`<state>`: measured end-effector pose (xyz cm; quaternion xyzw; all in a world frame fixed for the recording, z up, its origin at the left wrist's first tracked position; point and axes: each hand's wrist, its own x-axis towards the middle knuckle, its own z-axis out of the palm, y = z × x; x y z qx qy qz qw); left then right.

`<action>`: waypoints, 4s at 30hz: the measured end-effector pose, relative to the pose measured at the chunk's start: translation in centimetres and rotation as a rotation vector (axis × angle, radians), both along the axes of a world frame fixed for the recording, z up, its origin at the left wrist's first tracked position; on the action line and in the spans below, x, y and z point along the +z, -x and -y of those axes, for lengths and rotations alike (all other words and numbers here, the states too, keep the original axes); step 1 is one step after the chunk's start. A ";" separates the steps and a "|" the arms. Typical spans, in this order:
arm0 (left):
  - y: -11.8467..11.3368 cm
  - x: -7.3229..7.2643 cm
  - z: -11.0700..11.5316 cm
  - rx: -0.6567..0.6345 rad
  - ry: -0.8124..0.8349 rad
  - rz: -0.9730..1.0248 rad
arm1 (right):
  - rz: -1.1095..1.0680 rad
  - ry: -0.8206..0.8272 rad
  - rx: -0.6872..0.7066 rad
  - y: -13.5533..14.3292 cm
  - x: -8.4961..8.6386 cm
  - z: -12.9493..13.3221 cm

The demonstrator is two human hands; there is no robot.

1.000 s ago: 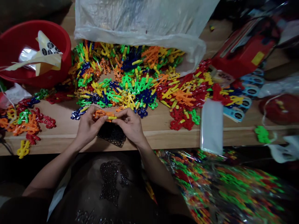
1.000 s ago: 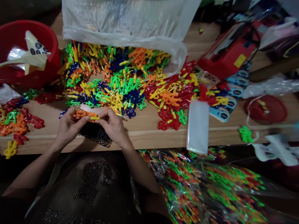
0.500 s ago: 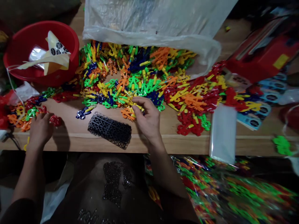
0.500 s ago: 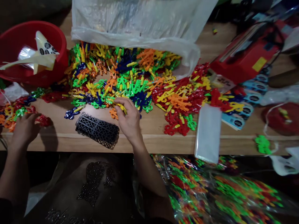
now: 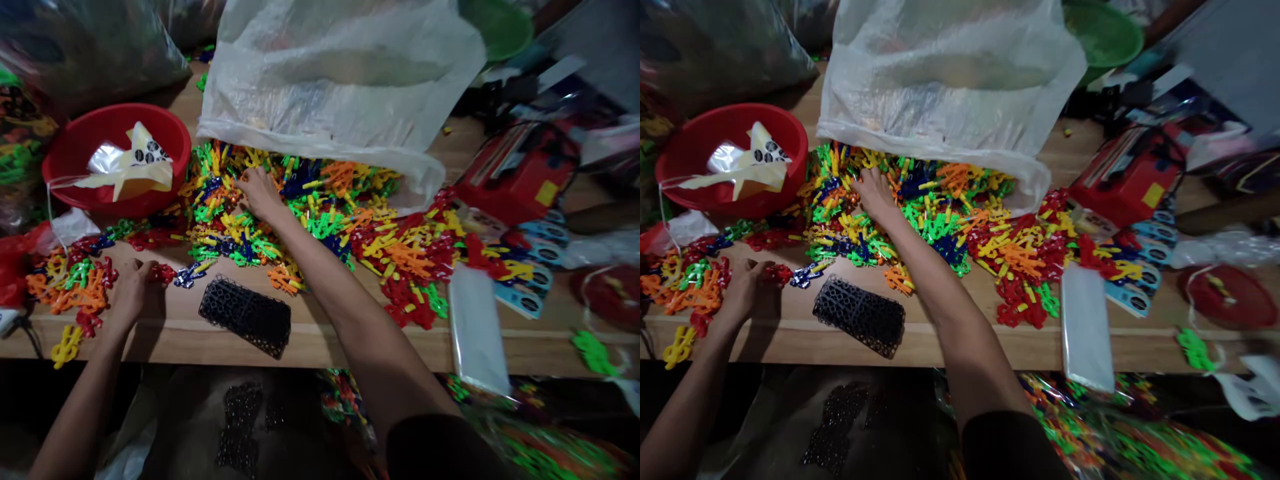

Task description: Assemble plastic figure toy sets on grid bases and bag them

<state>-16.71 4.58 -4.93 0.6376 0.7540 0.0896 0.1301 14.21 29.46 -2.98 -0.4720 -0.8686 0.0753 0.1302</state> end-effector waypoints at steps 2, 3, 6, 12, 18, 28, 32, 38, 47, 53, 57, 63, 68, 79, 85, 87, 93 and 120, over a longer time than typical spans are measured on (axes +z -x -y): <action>0.2 0.1 -0.2 0.015 -0.025 -0.040 | 0.079 -0.011 -0.005 1.1 -0.6 -1.3; 0.3 0.1 -0.2 0.022 -0.039 -0.029 | 0.108 -0.012 -0.003 1.4 -0.9 -1.7; 0.4 0.3 -0.1 0.072 -0.019 0.110 | 0.162 -0.008 0.015 1.4 -1.6 -2.4; -1.4 1.1 -0.5 0.257 -0.103 0.413 | 0.171 0.049 0.003 0.5 -1.6 -2.6; -4.7 2.3 -1.1 0.294 -0.244 0.810 | 0.133 0.114 -0.194 0.9 -1.3 -2.8; -8.0 3.2 -1.9 0.459 -0.164 1.306 | 0.050 0.152 -0.217 2.1 -1.0 -2.9; -9.0 3.4 -2.7 0.487 -0.206 1.450 | -0.182 0.137 -0.163 -0.4 -0.2 -0.7; -12.0 4.4 -3.8 0.440 -0.175 1.620 | -0.461 0.210 -0.112 -3.4 0.8 3.6; -14.6 5.6 -5.0 0.497 -0.234 1.769 | -0.941 0.532 -0.095 -2.2 1.6 6.8; -15.2 6.1 -5.4 0.509 -0.234 1.862 | -1.174 0.911 0.066 -0.7 1.4 12.0; -15.0 5.9 -5.2 0.490 -0.238 1.845 | -1.269 0.986 0.048 -1.3 1.1 12.8; -15.2 6.0 -5.2 0.469 -0.173 1.835 | -1.332 1.077 0.059 -1.9 0.7 13.0; -15.3 6.1 -5.0 0.411 -0.166 1.763 | -1.361 1.131 0.056 -1.8 0.2 13.4; -14.6 4.0 -5.0 0.314 -0.313 1.316 | -1.132 0.844 -0.012 -2.1 0.7 13.3; -14.1 4.3 -6.3 0.414 -0.062 1.756 | -1.166 0.916 0.029 -1.7 0.9 12.6; -14.0 4.1 -6.2 0.403 -0.057 1.687 | -1.125 0.879 0.052 -1.4 0.9 12.8; -13.8 3.0 -5.8 0.397 -0.382 1.213 | -1.007 0.751 -0.007 -0.6 0.4 13.0; -21.5 3.3 -25.7 -0.036 0.016 0.398 | -0.816 0.287 -0.234 -8.8 0.8 5.5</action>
